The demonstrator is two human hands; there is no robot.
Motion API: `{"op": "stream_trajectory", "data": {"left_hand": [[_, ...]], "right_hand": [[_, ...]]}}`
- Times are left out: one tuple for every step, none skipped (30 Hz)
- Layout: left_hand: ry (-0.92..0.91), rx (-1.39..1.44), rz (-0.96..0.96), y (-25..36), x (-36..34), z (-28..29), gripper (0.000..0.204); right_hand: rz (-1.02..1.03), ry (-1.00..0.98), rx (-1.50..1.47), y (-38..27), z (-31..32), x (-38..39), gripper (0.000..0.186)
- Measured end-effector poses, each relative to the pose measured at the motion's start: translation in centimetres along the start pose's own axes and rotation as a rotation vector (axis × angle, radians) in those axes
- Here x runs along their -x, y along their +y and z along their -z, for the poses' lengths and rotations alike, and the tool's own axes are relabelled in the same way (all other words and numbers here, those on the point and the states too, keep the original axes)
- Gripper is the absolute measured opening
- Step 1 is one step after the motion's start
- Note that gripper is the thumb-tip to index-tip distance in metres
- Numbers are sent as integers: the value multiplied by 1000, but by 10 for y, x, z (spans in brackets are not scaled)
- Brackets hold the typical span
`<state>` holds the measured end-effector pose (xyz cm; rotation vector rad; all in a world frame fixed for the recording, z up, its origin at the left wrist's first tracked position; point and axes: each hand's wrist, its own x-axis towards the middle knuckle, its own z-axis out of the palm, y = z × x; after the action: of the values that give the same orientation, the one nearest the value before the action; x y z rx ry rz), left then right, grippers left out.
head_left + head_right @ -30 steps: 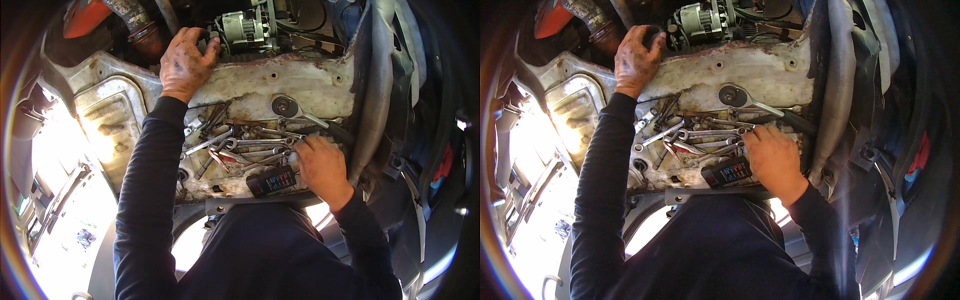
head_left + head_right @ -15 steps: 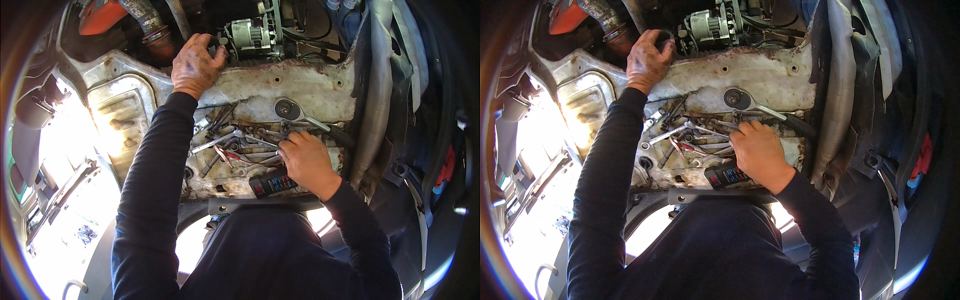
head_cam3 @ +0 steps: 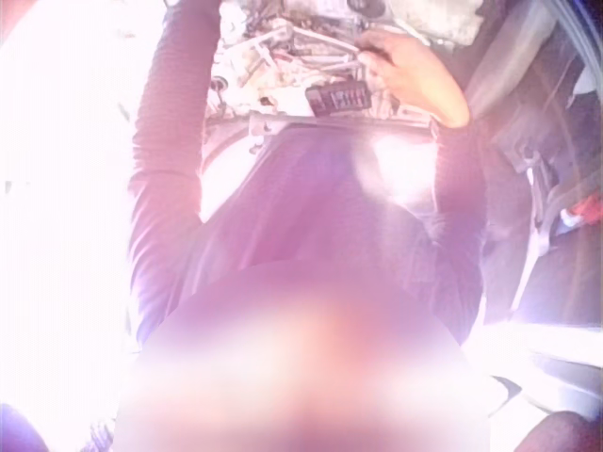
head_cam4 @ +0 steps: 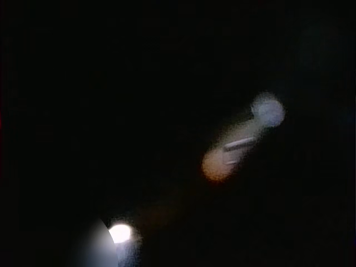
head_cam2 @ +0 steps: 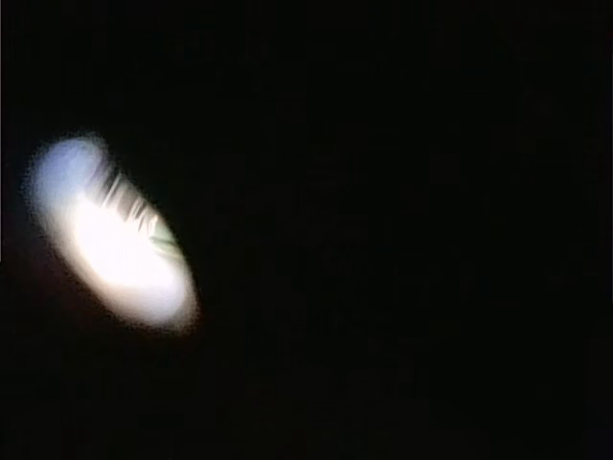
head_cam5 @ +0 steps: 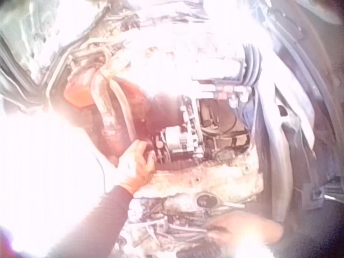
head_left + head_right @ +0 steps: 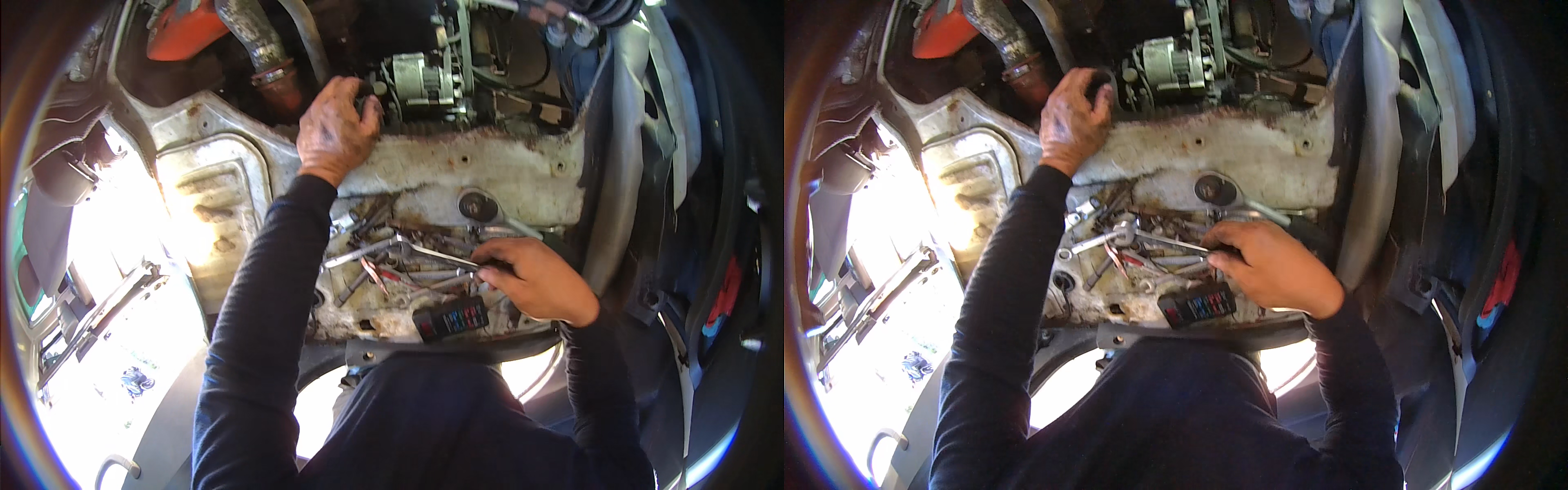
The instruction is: The person works inside a car engine bay, using a wrench to tighten bolts on a component near the alternator. They then reposition a black plastic cover over the engine area.
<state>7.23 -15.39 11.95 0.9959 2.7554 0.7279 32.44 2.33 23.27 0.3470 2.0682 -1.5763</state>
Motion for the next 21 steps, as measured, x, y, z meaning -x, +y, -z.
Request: {"op": "stream_trajectory", "data": {"left_hand": [[39,7,-13,0,0,0,23],[69,27,-4,0,-1,1,22],[125,70,7,0,-2,2,22],[157,108,49,-1,-4,2,23],[240,121,51,-1,-4,3,24],[271,142,71,-1,-5,3,25],[299,165,98,-2,-5,3,26],[324,190,113,-2,-5,3,27],[279,216,135,-3,-5,4,28],[276,240,131,-4,-4,4,28],[274,265,125,-5,-4,4,29],[270,290,120,-5,-4,4,29],[267,286,125,-6,-3,5,29],[261,283,131,-6,-3,5,30],[245,280,151,-5,-3,5,30],[247,279,142,-5,-3,6,31],[243,282,140,-5,-3,6,31],[250,287,127,-4,-3,6,31],[244,293,133,-3,-4,5,31],[245,299,130,-3,-4,5,31],[246,304,127,-2,-4,5,31]], "right_hand": [[-3,1,-101,-10,18,0,23],[-9,-2,-206,-19,29,-4,23],[104,138,-6,-23,37,-18,23],[217,282,193,-23,49,-39,23],[333,426,396,-22,61,-61,23],[230,471,502,-17,68,-87,21],[200,530,615,-10,75,-118,21],[71,445,727,0,80,-149,20],[37,377,834,10,81,-179,20],[31,322,843,21,79,-206,21],[12,273,857,32,76,-229,22],[45,174,871,41,75,-251,22],[17,62,903,48,73,-269,22],[8,48,881,56,70,-281,22],[-26,24,866,62,66,-288,22],[-60,1,848,68,64,-293,22],[-40,-23,817,74,62,-296,22],[-32,-33,833,79,61,-296,24],[-24,-42,848,85,60,-293,27],[-12,-59,855,90,59,-291,30],[-35,-70,829,95,60,-290,31]]}}
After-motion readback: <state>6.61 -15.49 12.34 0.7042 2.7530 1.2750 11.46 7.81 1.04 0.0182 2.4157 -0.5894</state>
